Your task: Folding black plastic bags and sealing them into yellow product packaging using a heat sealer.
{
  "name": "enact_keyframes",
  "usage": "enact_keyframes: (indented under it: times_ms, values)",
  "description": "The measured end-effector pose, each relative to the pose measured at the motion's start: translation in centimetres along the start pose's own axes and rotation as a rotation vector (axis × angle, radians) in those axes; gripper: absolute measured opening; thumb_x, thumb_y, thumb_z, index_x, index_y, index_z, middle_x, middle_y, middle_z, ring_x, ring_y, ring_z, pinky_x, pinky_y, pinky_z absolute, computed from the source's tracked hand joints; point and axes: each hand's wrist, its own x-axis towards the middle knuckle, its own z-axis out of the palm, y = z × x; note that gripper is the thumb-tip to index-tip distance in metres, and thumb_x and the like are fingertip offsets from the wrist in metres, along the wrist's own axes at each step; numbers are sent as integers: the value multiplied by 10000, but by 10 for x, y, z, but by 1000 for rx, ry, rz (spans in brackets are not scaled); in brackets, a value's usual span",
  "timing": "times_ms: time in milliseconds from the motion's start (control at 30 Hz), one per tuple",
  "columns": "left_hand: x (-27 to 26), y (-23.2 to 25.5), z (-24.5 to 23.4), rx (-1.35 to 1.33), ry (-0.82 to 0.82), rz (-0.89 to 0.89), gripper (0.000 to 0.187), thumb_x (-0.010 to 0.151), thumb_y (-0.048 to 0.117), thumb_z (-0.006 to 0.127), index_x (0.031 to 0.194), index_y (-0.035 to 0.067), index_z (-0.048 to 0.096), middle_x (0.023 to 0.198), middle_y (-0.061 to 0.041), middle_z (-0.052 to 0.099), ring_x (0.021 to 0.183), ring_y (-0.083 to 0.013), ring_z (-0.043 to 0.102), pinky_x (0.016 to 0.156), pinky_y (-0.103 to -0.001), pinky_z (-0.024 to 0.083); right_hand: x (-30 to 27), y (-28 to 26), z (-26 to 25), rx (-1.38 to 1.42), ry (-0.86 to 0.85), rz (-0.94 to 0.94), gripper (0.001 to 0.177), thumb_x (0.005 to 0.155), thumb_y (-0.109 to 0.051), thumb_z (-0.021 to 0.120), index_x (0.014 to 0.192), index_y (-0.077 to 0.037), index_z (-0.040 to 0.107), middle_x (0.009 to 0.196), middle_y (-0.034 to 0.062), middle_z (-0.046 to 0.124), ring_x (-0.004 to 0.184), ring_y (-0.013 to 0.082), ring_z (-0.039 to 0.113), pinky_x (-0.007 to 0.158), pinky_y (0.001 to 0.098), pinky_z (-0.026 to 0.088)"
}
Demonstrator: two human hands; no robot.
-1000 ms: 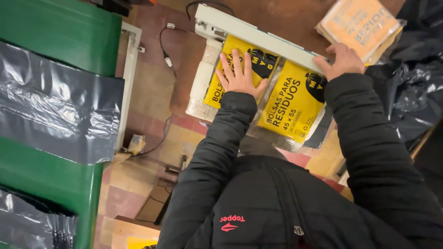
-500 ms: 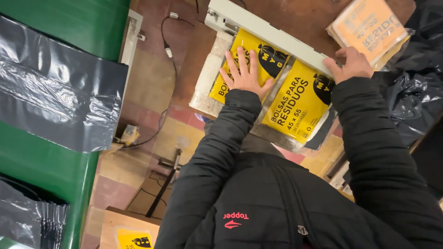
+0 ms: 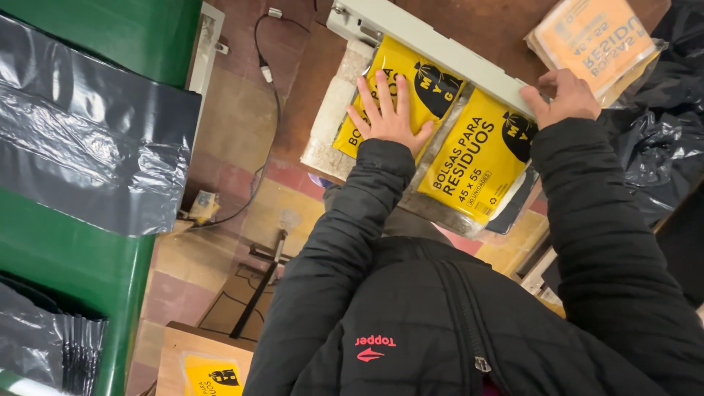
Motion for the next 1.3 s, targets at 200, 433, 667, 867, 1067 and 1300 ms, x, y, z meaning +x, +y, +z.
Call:
enact_keyframes:
  times_ms: [200, 433, 667, 867, 1067, 1300]
  values:
    - [-1, -3, -3, -34, -5, 15, 1043, 780, 666, 685, 1607, 162, 298, 1688, -188, 160, 1557, -500, 70, 1149, -810, 149, 0, 0, -1, -16, 13, -18, 338, 993, -297, 799, 1165, -26, 693, 1142, 149, 717, 1047, 333, 675, 905, 428, 535]
    - [-4, -5, -3, -40, 32, 36, 1009, 805, 622, 701, 1603, 132, 324, 1686, -213, 161, 1554, -507, 68, 1144, -810, 156, 1, 0, 2, -18, 59, -35, 338, 990, -338, 828, 1155, -69, 707, 1084, 114, 735, 1034, 310, 682, 904, 426, 538]
    - [-8, -7, -1, -26, 44, 36, 1001, 802, 613, 707, 1596, 130, 338, 1679, -214, 175, 1546, -508, 85, 1134, -810, 169, 0, 0, 2, -21, 37, -21, 331, 989, -348, 819, 1138, -76, 702, 1058, 101, 732, 1015, 300, 676, 877, 426, 536]
    - [-9, -9, 1, -7, 54, 39, 998, 809, 617, 698, 1603, 132, 337, 1680, -219, 181, 1545, -513, 96, 1130, -806, 181, 0, 2, 4, -51, 56, -72, 337, 1004, -358, 820, 1139, -76, 695, 1049, 90, 735, 1017, 306, 672, 874, 434, 529]
    - [-12, -12, 5, -8, 79, 47, 1000, 812, 619, 691, 1608, 131, 334, 1680, -225, 180, 1547, -512, 95, 1134, -807, 183, -1, 1, 2, -67, 57, -89, 313, 985, -334, 789, 1143, -80, 697, 1058, 94, 733, 1028, 305, 668, 879, 432, 529]
    - [-16, -16, 1, 0, 57, 39, 997, 810, 615, 691, 1604, 128, 336, 1680, -221, 184, 1549, -502, 102, 1122, -809, 196, -1, 2, 6, -43, 56, -73, 312, 984, -334, 790, 1136, -77, 698, 1052, 97, 723, 1007, 295, 674, 874, 425, 534]
